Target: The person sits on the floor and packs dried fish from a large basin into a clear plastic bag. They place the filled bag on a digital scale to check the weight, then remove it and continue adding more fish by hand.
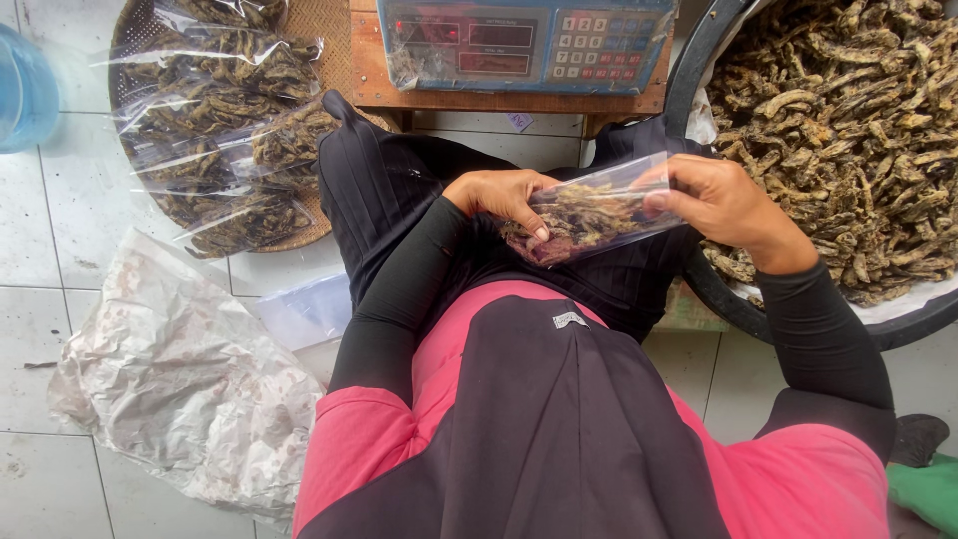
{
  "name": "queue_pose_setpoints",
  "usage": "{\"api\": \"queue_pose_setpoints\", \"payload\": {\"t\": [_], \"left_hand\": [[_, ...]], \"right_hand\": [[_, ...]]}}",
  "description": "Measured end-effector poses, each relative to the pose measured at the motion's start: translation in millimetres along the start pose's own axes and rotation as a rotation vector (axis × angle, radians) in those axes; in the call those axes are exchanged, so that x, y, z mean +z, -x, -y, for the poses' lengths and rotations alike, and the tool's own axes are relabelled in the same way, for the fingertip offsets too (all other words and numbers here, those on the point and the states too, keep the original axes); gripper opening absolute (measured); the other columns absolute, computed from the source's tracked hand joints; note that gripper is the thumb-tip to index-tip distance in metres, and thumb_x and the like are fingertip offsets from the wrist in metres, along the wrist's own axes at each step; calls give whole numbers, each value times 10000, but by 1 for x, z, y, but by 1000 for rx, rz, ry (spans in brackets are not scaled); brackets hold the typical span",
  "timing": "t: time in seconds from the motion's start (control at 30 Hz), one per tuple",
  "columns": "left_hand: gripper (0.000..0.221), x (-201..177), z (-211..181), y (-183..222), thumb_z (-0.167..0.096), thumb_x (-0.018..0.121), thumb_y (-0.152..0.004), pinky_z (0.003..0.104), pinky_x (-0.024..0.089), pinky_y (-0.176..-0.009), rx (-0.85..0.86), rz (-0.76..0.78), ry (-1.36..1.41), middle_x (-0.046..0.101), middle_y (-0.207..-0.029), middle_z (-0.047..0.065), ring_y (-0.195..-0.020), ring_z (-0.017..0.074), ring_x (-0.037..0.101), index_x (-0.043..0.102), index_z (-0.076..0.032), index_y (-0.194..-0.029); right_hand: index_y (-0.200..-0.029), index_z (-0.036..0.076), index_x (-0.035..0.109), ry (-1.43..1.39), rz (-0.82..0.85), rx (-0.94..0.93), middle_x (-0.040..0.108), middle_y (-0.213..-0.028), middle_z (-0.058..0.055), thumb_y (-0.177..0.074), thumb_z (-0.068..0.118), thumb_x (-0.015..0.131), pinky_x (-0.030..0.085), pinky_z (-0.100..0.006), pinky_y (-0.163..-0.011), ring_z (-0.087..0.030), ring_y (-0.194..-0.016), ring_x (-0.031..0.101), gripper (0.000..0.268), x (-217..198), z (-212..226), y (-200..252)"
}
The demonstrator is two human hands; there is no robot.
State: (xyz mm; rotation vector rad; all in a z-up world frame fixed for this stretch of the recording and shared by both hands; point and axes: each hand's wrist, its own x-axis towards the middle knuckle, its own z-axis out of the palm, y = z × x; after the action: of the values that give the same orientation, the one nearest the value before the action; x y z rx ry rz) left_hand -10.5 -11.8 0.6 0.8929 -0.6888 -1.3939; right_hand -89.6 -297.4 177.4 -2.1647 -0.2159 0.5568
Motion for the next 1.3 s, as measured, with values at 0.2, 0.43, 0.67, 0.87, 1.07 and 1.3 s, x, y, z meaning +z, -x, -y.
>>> {"api": "queue_pose_setpoints", "payload": {"t": [0.2, 0.43, 0.67, 0.87, 1.07, 1.3], "left_hand": [[712, -3, 3, 0, -103, 895, -810, 295, 485, -1103, 42, 32, -119, 699, -1328, 74, -1226, 139, 634, 568, 6, -1433], [761, -1, -2, 2, -101, 886, -785, 322, 505, -1093, 13, 50, -21, 695, -1329, 76, -1211, 148, 644, 539, -16, -1458], [727, -1, 0, 0, -78, 884, -790, 346, 502, -1112, 11, 26, -1, 689, -1325, 102, -1216, 181, 644, 553, 18, -1430], [688, -6, -3, 6, -82, 841, -837, 341, 477, -1138, 39, -49, 51, 677, -1364, 93, -1253, 174, 626, 555, 38, -1451], [728, -10, -6, 17, -44, 837, -788, 342, 480, -1132, 84, -119, 193, 683, -1352, 103, -1235, 178, 643, 556, 34, -1455], [751, -15, -3, 23, -39, 860, -758, 339, 485, -1120, 132, -203, 240, 693, -1335, 94, -1221, 178, 647, 558, 34, -1442]], "right_hand": [[-1239, 36, 666, -264, 131, -65, 744, -1164, -91, -1009, 110, 646, 563, -289, -943, -143, -1081, 704, 243, 14, 14, -21], [-1364, 52, 618, 173, 307, -443, 666, -1383, -171, -975, 88, 590, 463, -426, -1072, -314, -1282, 611, 392, 3, 24, -32], [-1431, 45, 547, 196, 394, -437, 626, -1396, -142, -963, 103, 588, 463, -439, -1097, -325, -1287, 598, 473, 1, 35, -52], [-1405, 22, 576, 182, 218, -364, 650, -1349, -169, -988, 49, 554, 494, -390, -1050, -305, -1244, 625, 418, -36, 61, -38], [-1364, -24, 585, -60, -348, -437, 659, -1254, -174, -1181, -17, 454, 572, -319, -1035, -212, -1145, 671, 226, -121, -20, 23], [-1275, 53, 654, 68, -709, 429, 672, -1327, -112, -1055, 53, 614, 599, -300, -781, -134, -930, 667, 224, -94, -240, 0]]}}
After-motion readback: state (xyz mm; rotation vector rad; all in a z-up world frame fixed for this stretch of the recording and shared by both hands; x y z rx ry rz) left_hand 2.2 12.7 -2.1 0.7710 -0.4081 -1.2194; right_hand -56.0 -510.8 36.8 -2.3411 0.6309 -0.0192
